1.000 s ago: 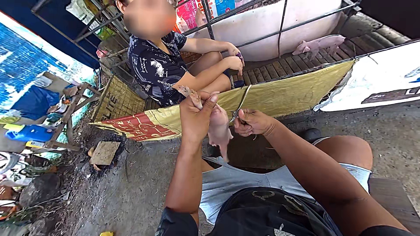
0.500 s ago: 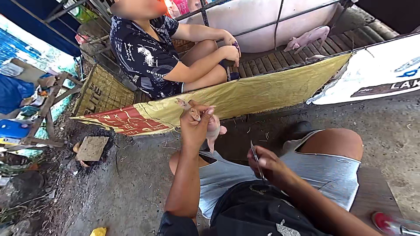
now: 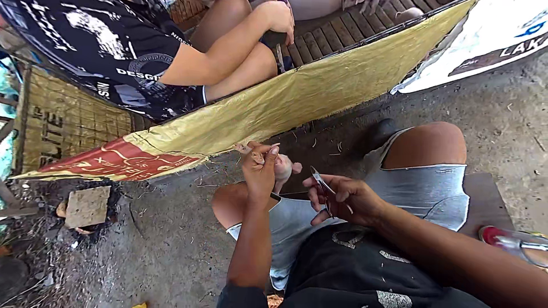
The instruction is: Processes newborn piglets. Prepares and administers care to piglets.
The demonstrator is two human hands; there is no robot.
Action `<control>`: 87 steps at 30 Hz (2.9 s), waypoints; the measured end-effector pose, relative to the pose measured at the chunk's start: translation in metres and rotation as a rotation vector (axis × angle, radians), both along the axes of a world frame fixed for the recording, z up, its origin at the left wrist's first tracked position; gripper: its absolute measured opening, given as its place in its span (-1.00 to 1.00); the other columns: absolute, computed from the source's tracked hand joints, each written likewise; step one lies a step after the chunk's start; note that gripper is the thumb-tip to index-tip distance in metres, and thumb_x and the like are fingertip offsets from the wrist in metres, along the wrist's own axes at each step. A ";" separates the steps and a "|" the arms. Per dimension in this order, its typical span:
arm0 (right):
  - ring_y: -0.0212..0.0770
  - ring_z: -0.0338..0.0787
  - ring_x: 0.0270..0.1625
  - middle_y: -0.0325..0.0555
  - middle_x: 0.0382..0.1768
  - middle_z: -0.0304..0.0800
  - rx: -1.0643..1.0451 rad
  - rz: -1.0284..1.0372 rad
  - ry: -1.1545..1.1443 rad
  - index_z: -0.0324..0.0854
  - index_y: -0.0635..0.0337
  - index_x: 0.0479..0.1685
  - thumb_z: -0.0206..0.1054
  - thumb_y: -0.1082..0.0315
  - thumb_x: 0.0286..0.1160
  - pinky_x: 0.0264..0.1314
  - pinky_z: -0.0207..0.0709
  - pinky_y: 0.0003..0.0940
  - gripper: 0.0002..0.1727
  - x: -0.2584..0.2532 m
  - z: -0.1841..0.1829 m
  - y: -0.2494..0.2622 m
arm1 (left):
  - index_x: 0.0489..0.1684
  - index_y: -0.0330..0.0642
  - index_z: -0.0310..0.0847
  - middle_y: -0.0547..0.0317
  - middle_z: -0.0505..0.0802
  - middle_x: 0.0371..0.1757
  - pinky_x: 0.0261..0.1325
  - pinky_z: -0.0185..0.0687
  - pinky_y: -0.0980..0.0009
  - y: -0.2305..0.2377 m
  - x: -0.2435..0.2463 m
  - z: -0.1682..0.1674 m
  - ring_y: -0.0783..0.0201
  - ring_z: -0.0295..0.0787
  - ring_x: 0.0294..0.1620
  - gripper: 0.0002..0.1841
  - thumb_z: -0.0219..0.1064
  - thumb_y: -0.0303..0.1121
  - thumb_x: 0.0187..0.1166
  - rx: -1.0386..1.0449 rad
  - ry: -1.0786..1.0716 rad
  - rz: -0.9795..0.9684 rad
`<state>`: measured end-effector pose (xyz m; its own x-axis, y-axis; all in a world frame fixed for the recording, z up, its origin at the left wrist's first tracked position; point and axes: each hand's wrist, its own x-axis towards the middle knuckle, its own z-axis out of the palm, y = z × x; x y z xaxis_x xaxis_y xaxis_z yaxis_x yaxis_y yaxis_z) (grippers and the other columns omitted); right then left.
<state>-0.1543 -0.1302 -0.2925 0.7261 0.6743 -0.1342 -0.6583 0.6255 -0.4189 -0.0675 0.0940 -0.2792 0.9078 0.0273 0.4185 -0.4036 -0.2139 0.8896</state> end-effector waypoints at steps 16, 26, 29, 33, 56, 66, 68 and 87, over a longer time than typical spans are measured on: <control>-0.50 0.40 -0.64 -0.14 -0.40 0.72 -0.614 0.052 -0.232 0.67 0.23 0.15 0.08 0.28 0.84 -0.62 0.26 -0.65 -0.71 0.038 0.028 0.044 | -0.24 -0.35 0.80 0.11 0.78 -0.23 -0.13 0.69 0.46 0.007 0.006 -0.011 0.36 0.70 -0.21 -0.91 0.51 -0.49 0.48 0.025 -0.070 0.052; -0.21 0.86 -0.47 0.14 -0.22 0.88 -0.450 0.164 -0.088 0.58 0.35 0.22 -0.05 0.34 0.90 -0.41 0.78 -0.43 -0.66 0.049 0.036 0.047 | -0.26 -0.35 0.78 0.11 0.76 -0.25 -0.09 0.66 0.43 0.001 0.000 -0.012 0.33 0.69 -0.19 -0.93 0.50 -0.51 0.50 0.002 -0.082 0.049; -0.10 0.93 -0.38 0.19 -0.18 0.90 -0.448 0.196 -0.061 0.54 0.33 0.18 -0.09 0.35 0.91 -0.32 0.84 -0.32 -0.69 0.051 0.041 0.048 | -0.25 -0.32 0.78 0.14 0.76 -0.26 -0.13 0.64 0.44 -0.001 -0.004 -0.012 0.34 0.68 -0.22 -0.94 0.49 -0.50 0.51 0.006 -0.063 0.043; -0.06 0.93 -0.37 0.20 -0.18 0.88 -0.445 0.168 -0.009 0.53 0.34 0.20 -0.08 0.35 0.91 -0.32 0.85 -0.29 -0.69 0.051 0.040 0.051 | -0.24 -0.30 0.79 0.14 0.74 -0.20 -0.16 0.69 0.48 -0.001 -0.010 -0.014 0.37 0.69 -0.22 -0.94 0.50 -0.48 0.52 0.042 -0.047 0.024; -0.19 0.83 -0.55 0.13 -0.31 0.86 -0.561 0.064 0.022 0.52 0.29 0.14 -0.11 0.25 0.93 -0.54 0.70 -0.45 -0.66 0.041 0.027 0.069 | -0.24 -0.29 0.78 0.18 0.70 -0.19 -0.13 0.65 0.53 0.006 -0.013 -0.015 0.40 0.66 -0.18 -0.94 0.50 -0.48 0.51 0.015 -0.065 0.046; -0.19 0.82 -0.57 0.15 -0.33 0.86 -0.579 0.049 0.010 0.53 0.31 0.14 -0.09 0.26 0.93 -0.55 0.69 -0.46 -0.66 0.044 0.030 0.070 | -0.23 -0.25 0.78 0.17 0.69 -0.19 -0.19 0.61 0.54 0.006 -0.017 -0.010 0.39 0.64 -0.21 -0.94 0.50 -0.46 0.52 0.082 -0.079 0.044; -0.22 0.79 -0.59 0.12 -0.37 0.84 -0.604 0.042 -0.001 0.54 0.31 0.13 -0.09 0.26 0.93 -0.57 0.67 -0.48 -0.66 0.044 0.030 0.071 | -0.24 -0.25 0.78 0.17 0.69 -0.20 -0.20 0.62 0.54 0.006 -0.015 -0.009 0.39 0.65 -0.22 -0.94 0.50 -0.45 0.53 0.077 -0.080 0.047; -0.36 0.62 -0.68 0.01 -0.49 0.76 -0.668 -0.006 -0.060 0.52 0.29 0.02 -0.08 0.28 0.93 -0.65 0.45 -0.60 -0.69 0.044 0.028 0.075 | -0.26 -0.29 0.79 0.15 0.71 -0.18 -0.14 0.66 0.51 0.005 -0.009 -0.016 0.38 0.67 -0.19 -0.92 0.50 -0.45 0.52 0.089 -0.090 0.052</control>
